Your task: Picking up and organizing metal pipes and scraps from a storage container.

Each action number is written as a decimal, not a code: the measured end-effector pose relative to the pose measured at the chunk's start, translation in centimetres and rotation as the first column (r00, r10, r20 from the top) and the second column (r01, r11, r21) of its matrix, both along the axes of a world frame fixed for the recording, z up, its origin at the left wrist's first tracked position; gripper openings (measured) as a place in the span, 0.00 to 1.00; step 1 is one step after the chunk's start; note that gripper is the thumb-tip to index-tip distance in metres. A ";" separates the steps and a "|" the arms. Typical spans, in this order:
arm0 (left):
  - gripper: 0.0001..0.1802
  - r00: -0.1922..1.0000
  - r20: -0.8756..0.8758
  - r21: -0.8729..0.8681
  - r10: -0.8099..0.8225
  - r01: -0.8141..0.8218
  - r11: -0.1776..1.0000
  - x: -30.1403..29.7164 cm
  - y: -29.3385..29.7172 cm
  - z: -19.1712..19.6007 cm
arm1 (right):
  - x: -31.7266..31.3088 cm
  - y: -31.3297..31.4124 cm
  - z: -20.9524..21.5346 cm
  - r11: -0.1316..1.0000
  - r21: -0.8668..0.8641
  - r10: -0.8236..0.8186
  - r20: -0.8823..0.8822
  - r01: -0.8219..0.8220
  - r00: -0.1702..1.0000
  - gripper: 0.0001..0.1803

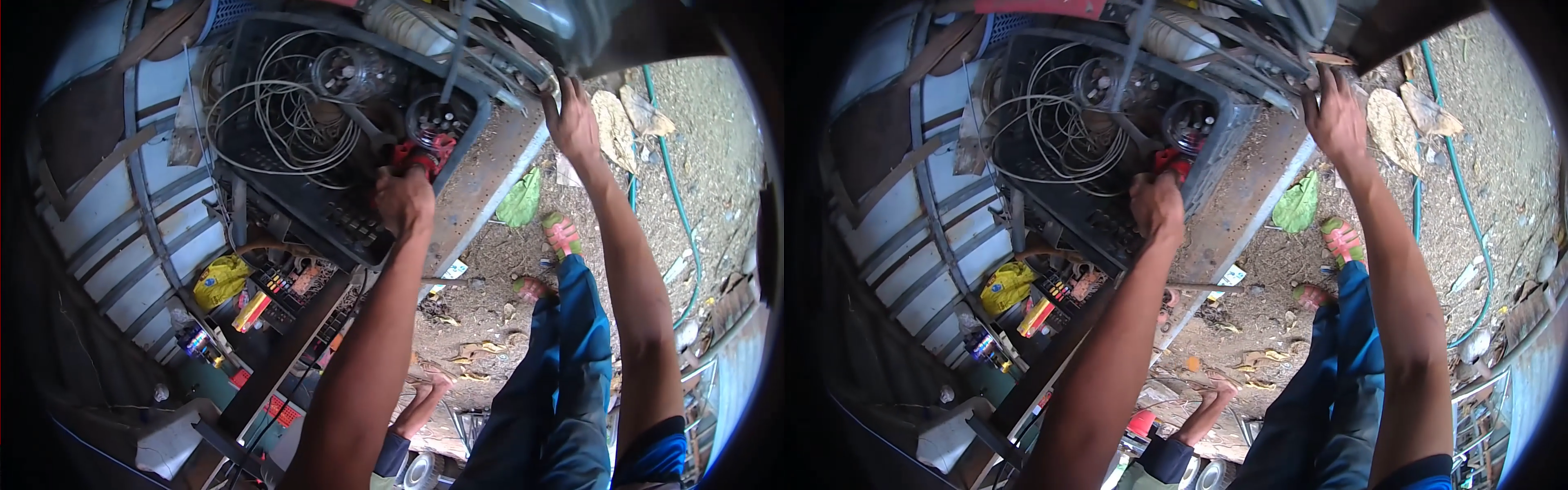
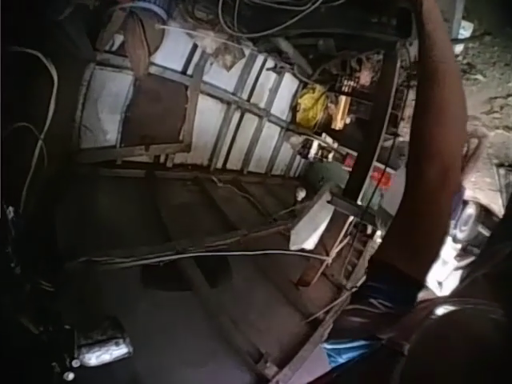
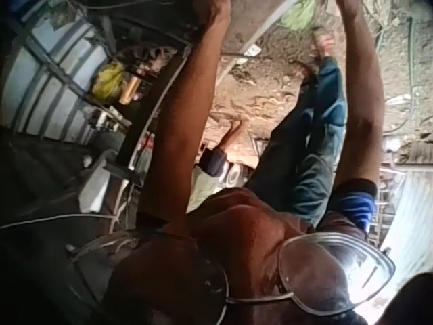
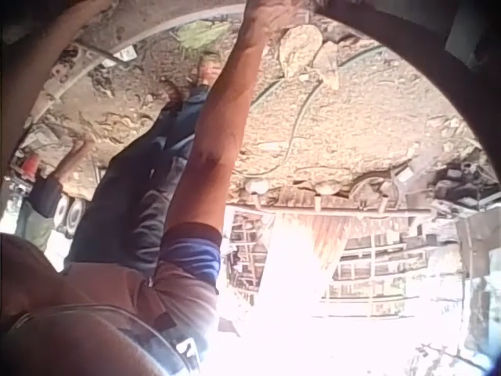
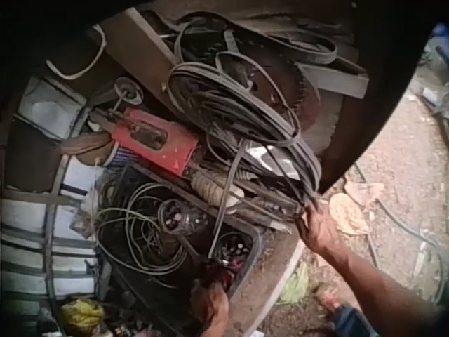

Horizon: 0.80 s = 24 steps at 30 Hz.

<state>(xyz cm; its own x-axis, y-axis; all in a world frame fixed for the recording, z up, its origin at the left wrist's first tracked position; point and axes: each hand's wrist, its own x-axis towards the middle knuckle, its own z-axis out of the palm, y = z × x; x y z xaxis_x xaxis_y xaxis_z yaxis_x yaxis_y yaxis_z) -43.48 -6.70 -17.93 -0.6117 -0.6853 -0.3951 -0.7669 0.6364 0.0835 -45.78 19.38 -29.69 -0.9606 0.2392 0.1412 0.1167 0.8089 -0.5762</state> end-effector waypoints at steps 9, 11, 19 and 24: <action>0.27 0.990 0.132 0.108 0.057 -0.072 0.992 -1.3 0.7 2.2 | -7.4 1.1 -3.0 0.881 0.192 0.296 0.489 -0.432 0.821 0.28; 0.27 0.988 0.129 0.140 0.087 -0.105 0.985 -1.4 0.7 2.2 | -7.7 1.6 -3.0 0.894 0.162 0.288 0.503 -0.417 0.815 0.27; 0.28 0.985 0.107 0.116 0.133 -0.145 0.983 -1.4 0.0 2.1 | -1.4 2.8 8.2 0.867 0.109 0.448 0.255 -0.486 0.857 0.21; 0.26 0.986 0.105 0.138 0.133 -0.147 0.980 -1.7 0.6 2.5 | 7.7 8.1 13.5 0.925 -0.008 0.326 0.534 -0.381 0.780 0.22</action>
